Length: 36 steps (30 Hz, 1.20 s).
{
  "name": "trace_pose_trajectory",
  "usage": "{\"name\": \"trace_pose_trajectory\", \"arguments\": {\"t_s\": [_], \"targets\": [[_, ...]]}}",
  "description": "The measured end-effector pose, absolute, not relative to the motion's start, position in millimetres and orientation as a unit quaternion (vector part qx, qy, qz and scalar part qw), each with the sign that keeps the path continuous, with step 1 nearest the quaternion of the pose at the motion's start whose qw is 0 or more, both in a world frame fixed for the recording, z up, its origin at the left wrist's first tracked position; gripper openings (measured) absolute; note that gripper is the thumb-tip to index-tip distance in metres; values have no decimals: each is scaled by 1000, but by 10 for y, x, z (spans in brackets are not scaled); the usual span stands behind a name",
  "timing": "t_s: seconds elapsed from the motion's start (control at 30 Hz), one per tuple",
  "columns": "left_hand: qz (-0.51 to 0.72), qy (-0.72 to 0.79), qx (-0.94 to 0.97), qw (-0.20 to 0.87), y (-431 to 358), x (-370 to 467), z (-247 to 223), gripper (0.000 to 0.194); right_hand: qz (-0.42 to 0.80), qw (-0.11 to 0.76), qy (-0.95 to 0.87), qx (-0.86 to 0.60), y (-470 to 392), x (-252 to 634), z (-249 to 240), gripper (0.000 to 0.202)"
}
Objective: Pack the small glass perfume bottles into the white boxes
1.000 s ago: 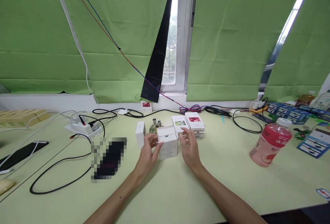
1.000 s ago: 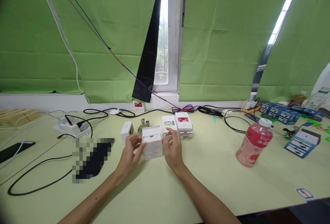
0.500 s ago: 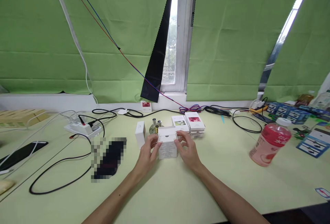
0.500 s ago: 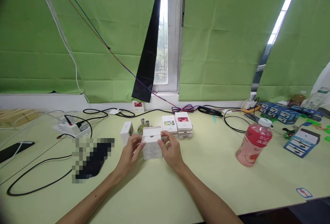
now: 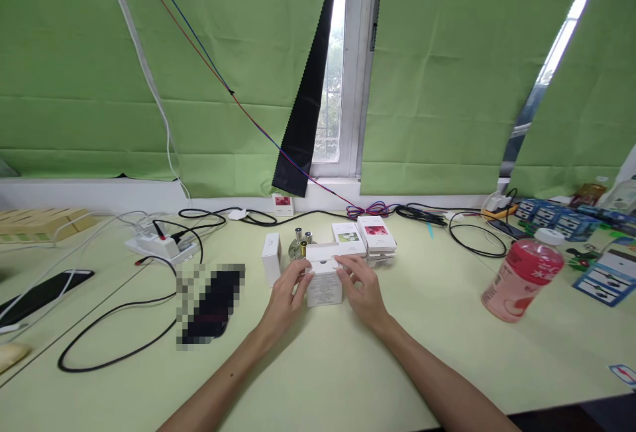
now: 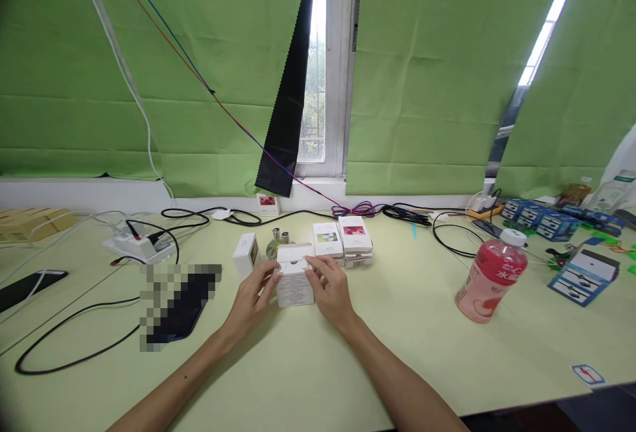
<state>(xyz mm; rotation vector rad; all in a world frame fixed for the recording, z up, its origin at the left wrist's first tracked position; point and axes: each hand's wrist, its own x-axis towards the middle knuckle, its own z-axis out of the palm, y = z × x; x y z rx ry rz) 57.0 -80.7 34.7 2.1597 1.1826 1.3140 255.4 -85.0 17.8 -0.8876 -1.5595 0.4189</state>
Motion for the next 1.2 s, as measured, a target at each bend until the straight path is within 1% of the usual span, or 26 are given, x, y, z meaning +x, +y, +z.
{"name": "trace_pose_trajectory", "arguments": {"t_s": [0.13,0.37,0.6,1.03,1.1,1.2], "targets": [[458,420,761,184,-821,582,365,26,185,611,-671,-377,-839,2554,176,29],[478,416,745,209,-861,624,435,27,239,619,-643,-382,-839,2544,188,31],[488,412,727,253,-879,647,443,28,281,636,-607,-385,-822,2526,210,28],[522,422,662,333,-844,672,431,28,400,643,-543,-363,-804,2506,241,27],[523,420,661,337,-843,668,425,27,420,639,-529,-369,-818,2502,267,28],[521,420,662,338,-833,659,406,27,443,643,-498,-377,-831,2492,292,36]]}}
